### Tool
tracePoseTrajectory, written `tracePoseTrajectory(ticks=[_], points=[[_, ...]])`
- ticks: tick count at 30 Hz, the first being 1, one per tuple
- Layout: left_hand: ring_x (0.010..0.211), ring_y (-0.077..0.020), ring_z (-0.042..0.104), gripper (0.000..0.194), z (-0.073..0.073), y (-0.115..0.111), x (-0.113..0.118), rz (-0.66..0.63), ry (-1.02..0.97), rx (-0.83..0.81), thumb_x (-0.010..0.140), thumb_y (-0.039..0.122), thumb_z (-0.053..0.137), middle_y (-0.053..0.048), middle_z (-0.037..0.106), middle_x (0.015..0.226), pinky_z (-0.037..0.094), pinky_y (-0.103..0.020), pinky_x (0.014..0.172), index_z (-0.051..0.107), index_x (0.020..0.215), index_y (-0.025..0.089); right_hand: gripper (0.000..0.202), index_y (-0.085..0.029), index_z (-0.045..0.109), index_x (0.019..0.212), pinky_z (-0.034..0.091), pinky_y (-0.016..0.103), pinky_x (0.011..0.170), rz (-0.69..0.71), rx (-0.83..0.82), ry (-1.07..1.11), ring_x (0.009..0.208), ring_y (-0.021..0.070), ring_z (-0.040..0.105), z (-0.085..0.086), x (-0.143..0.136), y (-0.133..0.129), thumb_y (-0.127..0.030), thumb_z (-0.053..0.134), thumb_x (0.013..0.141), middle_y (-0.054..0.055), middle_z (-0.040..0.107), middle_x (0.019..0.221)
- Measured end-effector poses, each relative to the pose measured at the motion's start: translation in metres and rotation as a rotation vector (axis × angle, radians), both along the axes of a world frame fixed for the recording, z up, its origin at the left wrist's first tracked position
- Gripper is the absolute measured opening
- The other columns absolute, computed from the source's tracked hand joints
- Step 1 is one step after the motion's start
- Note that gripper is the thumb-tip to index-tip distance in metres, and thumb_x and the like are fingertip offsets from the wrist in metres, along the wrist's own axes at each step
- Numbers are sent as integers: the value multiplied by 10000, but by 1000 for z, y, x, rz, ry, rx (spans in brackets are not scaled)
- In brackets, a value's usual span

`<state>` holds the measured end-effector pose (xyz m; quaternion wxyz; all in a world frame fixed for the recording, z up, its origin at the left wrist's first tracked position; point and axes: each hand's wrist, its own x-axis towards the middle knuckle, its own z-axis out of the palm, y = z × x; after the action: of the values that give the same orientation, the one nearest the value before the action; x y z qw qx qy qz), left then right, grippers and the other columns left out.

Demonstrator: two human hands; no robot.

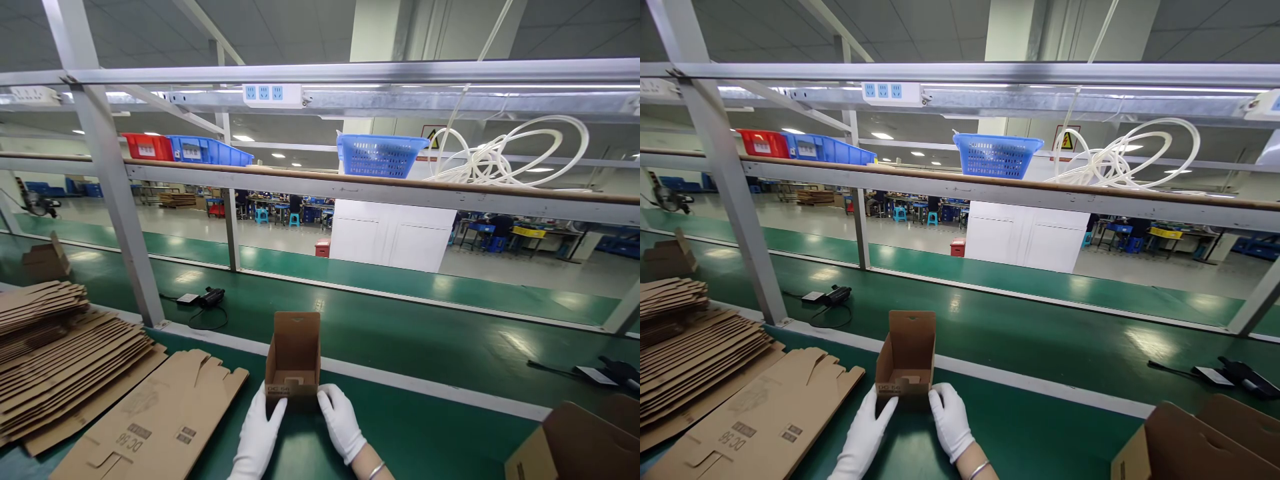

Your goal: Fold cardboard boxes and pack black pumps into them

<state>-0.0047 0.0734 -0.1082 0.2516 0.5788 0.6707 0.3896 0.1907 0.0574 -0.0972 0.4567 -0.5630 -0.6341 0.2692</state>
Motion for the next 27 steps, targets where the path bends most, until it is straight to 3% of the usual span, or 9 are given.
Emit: tracePoseTrajectory(ticks=[14,16,18,21,27], points=[[1386,-323,392,756,-1,-1,2,-5,-38,-23,856,520,386,-192,443,1469,295,-454,1168,291,1460,75,412,-213,663,860,510,335,804,16,7,-25,864,237,671,3,0,-1,-501,377,931,83,708,890],[1401,-332,363,767,1,-2,4,13,-60,26,859,527,390,-208,400,1490,271,-462,1179,287,1460,63,407,-204,675,937,515,347,842,18,-7,1,917,246,676,0,-1,0,-496,392,922,95,715,947],[1429,-348,301,791,3,-4,5,60,-82,113,859,541,403,-219,320,1528,235,-482,1190,270,1467,54,445,-178,646,1144,511,358,908,-7,-41,60,1016,252,669,-3,-3,1,-481,423,906,118,708,1072],[1454,-338,240,815,2,-6,4,116,-135,235,869,543,434,-182,215,1581,207,-484,1198,178,1510,112,564,-144,536,1351,492,379,980,-63,-82,113,1111,259,645,-7,-4,3,-460,447,892,140,679,1191],[1451,-292,272,729,-2,-7,2,5,-208,190,930,518,382,-114,259,1584,240,-460,1192,88,1535,238,437,-184,658,1235,455,418,1038,44,21,-21,1164,267,617,-2,-3,-1,-384,438,915,113,669,1243]])
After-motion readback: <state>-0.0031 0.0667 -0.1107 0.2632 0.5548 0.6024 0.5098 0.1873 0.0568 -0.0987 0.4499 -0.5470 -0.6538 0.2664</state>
